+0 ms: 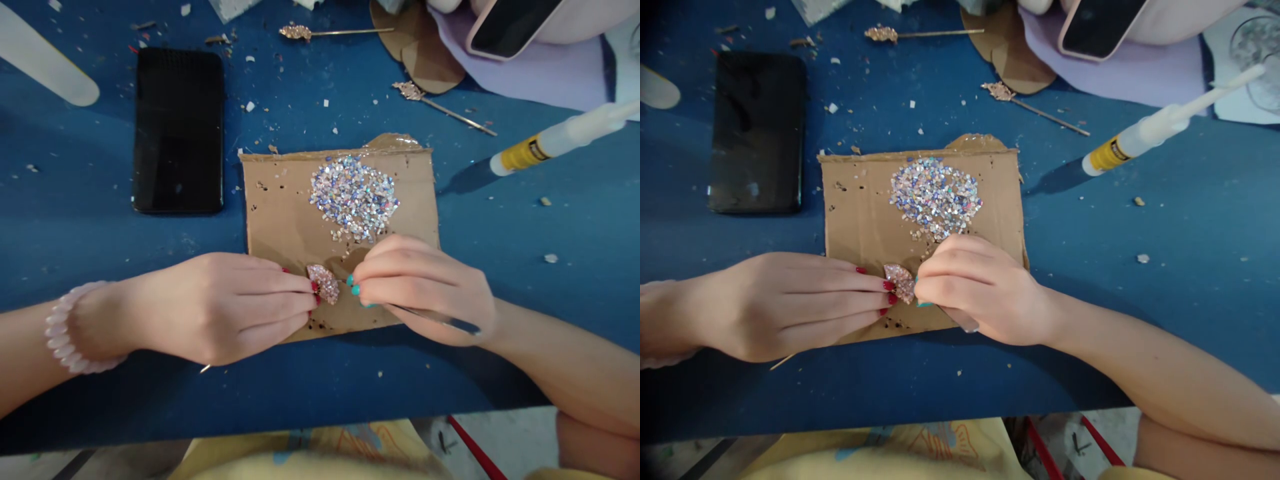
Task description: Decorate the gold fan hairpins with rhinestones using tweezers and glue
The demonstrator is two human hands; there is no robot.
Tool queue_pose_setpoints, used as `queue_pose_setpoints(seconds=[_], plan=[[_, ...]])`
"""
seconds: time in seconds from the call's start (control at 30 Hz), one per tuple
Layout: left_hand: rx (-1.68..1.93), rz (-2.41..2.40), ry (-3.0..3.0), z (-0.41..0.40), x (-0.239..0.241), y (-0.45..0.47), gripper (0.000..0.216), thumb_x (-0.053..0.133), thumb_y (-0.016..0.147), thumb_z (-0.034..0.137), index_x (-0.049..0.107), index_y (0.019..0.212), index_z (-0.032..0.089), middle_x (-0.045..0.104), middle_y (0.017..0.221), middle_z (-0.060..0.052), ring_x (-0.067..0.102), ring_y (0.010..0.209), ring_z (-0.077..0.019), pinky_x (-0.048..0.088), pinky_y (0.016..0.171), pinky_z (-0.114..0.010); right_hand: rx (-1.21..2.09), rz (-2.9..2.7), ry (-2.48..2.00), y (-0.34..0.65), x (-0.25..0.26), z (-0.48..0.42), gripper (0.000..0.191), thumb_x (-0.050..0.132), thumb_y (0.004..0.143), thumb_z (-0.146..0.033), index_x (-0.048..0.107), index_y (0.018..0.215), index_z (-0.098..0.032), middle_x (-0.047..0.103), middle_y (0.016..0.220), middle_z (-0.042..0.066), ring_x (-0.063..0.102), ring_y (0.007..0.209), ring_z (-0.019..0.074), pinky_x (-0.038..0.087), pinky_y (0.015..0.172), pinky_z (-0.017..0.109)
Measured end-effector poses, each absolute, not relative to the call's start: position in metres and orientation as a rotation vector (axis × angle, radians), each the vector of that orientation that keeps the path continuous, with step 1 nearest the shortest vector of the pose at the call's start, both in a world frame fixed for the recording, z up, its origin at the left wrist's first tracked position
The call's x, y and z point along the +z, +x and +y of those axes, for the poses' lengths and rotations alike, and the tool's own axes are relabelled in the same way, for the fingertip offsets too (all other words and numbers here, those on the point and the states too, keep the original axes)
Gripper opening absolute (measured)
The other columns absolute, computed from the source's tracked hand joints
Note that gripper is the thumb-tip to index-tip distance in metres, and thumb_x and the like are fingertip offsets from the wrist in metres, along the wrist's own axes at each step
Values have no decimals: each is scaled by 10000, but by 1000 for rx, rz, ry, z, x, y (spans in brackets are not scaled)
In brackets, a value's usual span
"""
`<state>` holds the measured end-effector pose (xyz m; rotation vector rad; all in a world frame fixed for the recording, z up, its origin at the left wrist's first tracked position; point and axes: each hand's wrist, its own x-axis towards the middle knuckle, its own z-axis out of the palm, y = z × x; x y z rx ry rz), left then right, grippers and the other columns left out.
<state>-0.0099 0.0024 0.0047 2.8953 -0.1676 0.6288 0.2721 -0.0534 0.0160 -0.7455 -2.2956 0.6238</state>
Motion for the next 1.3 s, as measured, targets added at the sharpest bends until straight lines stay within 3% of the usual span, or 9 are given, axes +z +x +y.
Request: queue_pose_setpoints(seconds=[0.3,0.6,0.8,0.93,1.03,1.3], plan=[[636,-163,2876,5,7,-9,305,441,1085,163,745,1086,135,782,1170,-45,717,1166,-171,526,1154,-291,632,-2270,-735,273,14,-52,205,526,957,-2,638,995,-169,739,927,77,685,871,148,611,789,314],[671,-221,2901,5,9,-7,331,387,1097,137,712,1142,96,780,1182,-54,713,1158,-189,594,1013,-302,617,-2129,-731,274,7,-50,100,580,996,-131,658,1024,-188,759,942,77,716,885,166,602,816,356],[708,-159,2962,7,6,-8,295,450,1058,157,738,1093,206,792,1104,-45,728,1090,-168,586,980,-282,567,-1953,-826,274,-1,-47,75,609,981,-176,677,956,-194,752,878,40,712,838,154,586,805,332],[738,-65,3005,7,2,-9,202,505,1045,228,704,1010,221,782,1002,-48,733,901,-170,579,851,-296,581,-1809,-967,273,-5,-48,71,627,974,-226,692,952,-208,761,920,17,720,844,128,582,797,278],[648,47,3057,7,3,-9,193,518,1038,238,683,941,218,763,937,-30,695,792,-157,545,762,-293,616,-1743,-1032,272,-7,-48,86,641,956,-274,695,946,-207,755,927,11,700,807,117,572,766,261],[208,368,3007,9,19,-19,282,435,1051,311,666,930,203,690,920,-72,637,834,-195,487,755,-322,643,-1672,-1089,271,-10,-44,170,625,938,-360,692,948,-205,750,947,22,653,771,128,534,758,297]])
